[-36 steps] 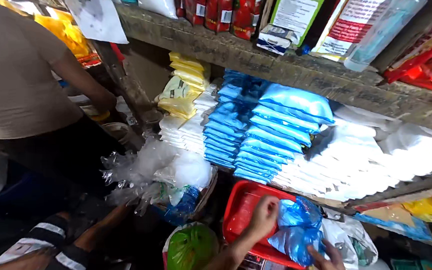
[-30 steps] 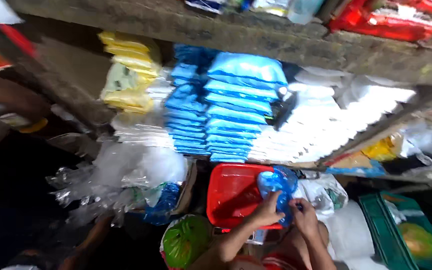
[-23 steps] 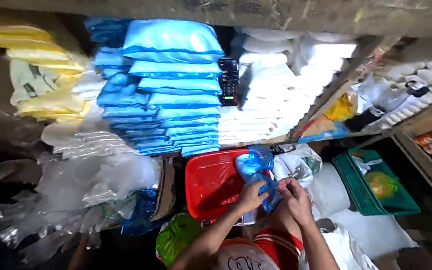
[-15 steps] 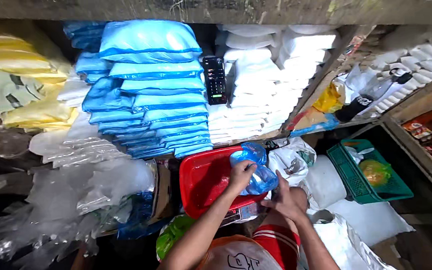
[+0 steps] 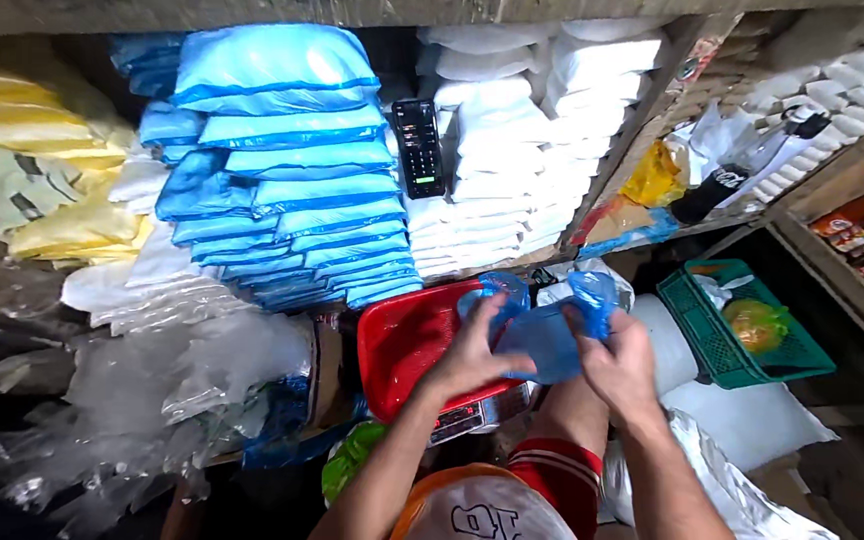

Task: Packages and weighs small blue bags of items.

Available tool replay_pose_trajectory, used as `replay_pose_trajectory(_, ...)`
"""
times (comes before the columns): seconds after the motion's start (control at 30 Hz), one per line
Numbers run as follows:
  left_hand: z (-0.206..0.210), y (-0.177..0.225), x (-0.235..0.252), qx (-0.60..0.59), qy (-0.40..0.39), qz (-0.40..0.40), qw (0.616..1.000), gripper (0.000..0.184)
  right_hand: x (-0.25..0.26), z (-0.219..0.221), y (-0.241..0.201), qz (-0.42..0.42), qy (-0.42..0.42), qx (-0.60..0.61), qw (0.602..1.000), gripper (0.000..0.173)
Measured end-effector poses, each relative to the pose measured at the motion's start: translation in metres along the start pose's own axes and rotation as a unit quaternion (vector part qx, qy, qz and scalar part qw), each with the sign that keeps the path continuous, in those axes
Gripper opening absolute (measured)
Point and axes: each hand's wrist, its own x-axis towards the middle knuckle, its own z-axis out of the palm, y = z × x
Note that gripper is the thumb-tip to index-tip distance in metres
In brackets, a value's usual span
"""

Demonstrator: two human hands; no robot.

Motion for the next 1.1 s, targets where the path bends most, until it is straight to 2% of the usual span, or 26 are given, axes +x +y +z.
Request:
replay_pose_trajectory(0.07,0.039,0.003,-0.016,0.061,-0.013,0.02,0.998,0.132,-0.013,-0.02,-0.016,-0.035,0.023,0.002,0.999,0.019)
replay_pose_trajectory(0.1,0.061,0.002,-0.022,0.076,-0.006,0.03,0.997,0.136,-0.021,-0.026,-0.02,-0.052,0.037,0.011,0.998,0.018)
replay_pose_trajectory(0.2,0.113,-0.011,-0.027,0.018,0.021,0.078,0.997,0.115,-0.046,-0.031,-0.013,-0.058,0.09,0.03,0.994,0.018)
replay_pose_trajectory(0.3,0.139,-0.039,-0.028,-0.027,-0.081,0.073,0.994,0.104,-0.068,-0.027,0.027,0.021,0.09,-0.046,0.995,0.024)
replay_pose_trajectory(0.37,0.15,-0.059,-0.031,0.021,-0.162,0.033,0.986,0.104,-0.081,-0.021,0.059,0.114,0.053,-0.138,0.982,0.029)
replay_pose_trajectory(0.43,0.161,-0.071,-0.035,0.067,-0.222,-0.007,0.973,0.106,-0.093,-0.019,0.08,0.189,0.018,-0.167,0.968,0.03)
replay_pose_trajectory(0.47,0.165,-0.072,-0.036,0.071,-0.227,-0.002,0.971,0.109,-0.098,-0.02,0.081,0.194,0.027,-0.167,0.966,0.03)
replay_pose_trajectory(0.6,0.176,-0.066,-0.046,0.023,-0.161,0.082,0.983,0.122,-0.111,-0.025,0.063,0.15,0.118,-0.145,0.971,0.028)
replay_pose_trajectory(0.67,0.175,-0.053,-0.054,0.046,-0.169,0.056,0.983,0.114,-0.113,-0.018,0.07,0.166,0.106,-0.166,0.966,0.029)
replay_pose_trajectory(0.77,0.172,-0.04,-0.06,0.084,-0.202,-0.013,0.976,0.09,-0.114,-0.01,0.072,0.186,0.05,-0.194,0.962,0.031)
replay_pose_trajectory(0.87,0.187,-0.056,-0.046,0.027,-0.123,0.059,0.99,0.081,-0.112,-0.016,0.052,0.129,0.091,-0.16,0.974,0.031)
replay_pose_trajectory(0.9,0.186,-0.056,-0.041,0.012,-0.118,0.077,0.99,0.074,-0.112,-0.017,0.05,0.119,0.103,-0.152,0.976,0.031)
replay_pose_trajectory(0.97,0.18,-0.057,-0.031,0.006,-0.152,0.081,0.985,0.058,-0.111,-0.016,0.054,0.124,0.099,-0.168,0.973,0.032)
replay_pose_trajectory(1.03,0.178,-0.067,-0.026,0.031,-0.199,0.073,0.977,0.046,-0.111,-0.014,0.063,0.16,0.052,-0.179,0.969,0.03)
replay_pose_trajectory(1.1,0.18,-0.074,-0.019,0.075,-0.238,0.07,0.966,0.042,-0.111,-0.017,0.06,0.15,0.027,-0.155,0.976,0.026)
